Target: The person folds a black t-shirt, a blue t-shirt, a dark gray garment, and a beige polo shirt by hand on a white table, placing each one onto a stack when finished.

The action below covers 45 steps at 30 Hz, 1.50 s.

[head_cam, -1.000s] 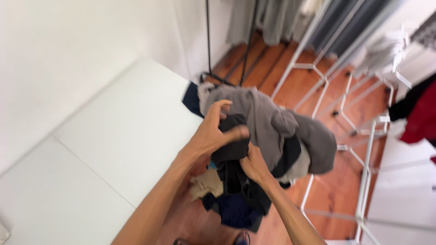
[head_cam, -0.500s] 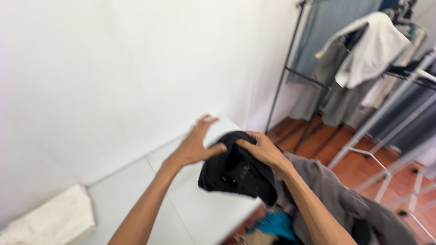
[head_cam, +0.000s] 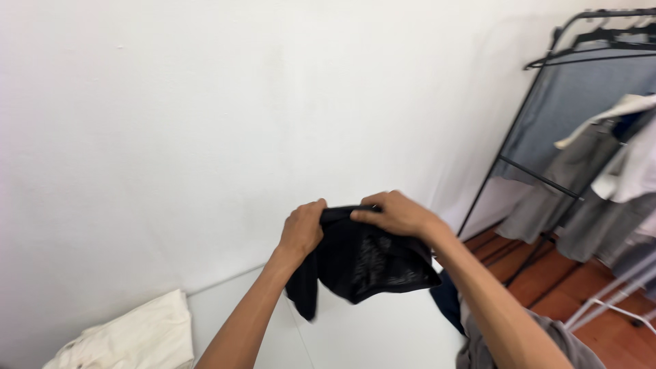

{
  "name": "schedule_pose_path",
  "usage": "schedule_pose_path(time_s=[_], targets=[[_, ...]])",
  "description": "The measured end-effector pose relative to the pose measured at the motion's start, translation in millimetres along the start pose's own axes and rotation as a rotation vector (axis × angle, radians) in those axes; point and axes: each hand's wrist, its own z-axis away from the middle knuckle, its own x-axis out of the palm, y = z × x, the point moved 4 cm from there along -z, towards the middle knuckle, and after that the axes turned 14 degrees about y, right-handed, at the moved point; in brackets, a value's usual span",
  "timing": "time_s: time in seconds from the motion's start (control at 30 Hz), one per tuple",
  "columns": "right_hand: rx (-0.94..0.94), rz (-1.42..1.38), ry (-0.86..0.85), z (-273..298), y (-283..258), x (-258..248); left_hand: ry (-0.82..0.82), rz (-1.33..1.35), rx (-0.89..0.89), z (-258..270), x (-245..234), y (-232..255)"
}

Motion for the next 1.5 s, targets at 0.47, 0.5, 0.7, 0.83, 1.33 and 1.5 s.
schedule_pose_path(time_s=[0.47, 0.5, 0.7, 0.83, 1.33, 1.5], targets=[[0.029, 0.017, 0.113, -97.7, 87.7, 1.0, -0.364, -0.232, -0.525, -16.8, -61.3, -129.2], [-0.009, 0.006, 0.086, -101.2, 83.4, 6.5, -0.448, -0.315, -0.538, -19.0, -61.2, -125.2], [-0.4, -0.186, -0.211, -111.8, 30.1, 46.5, -0.578, 0.053, -0.442, -33.7, 1.1, -58.9], [-0.397, -0.099, -0.395, -113.9, 9.2, 64.2, -0.516, 0.38, -0.449, -29.7, 52.6, -73.5], [-0.271, 0.268, -0.057, -145.1, -25.8, 74.1, -0.651, -0.016, -0.379, -52.9, 6.3, -144.6], [-0.281, 0.064, -0.256, -146.6, -27.7, 82.9, -0.67, -0.219, -0.171, -62.6, -40.0, -174.5]])
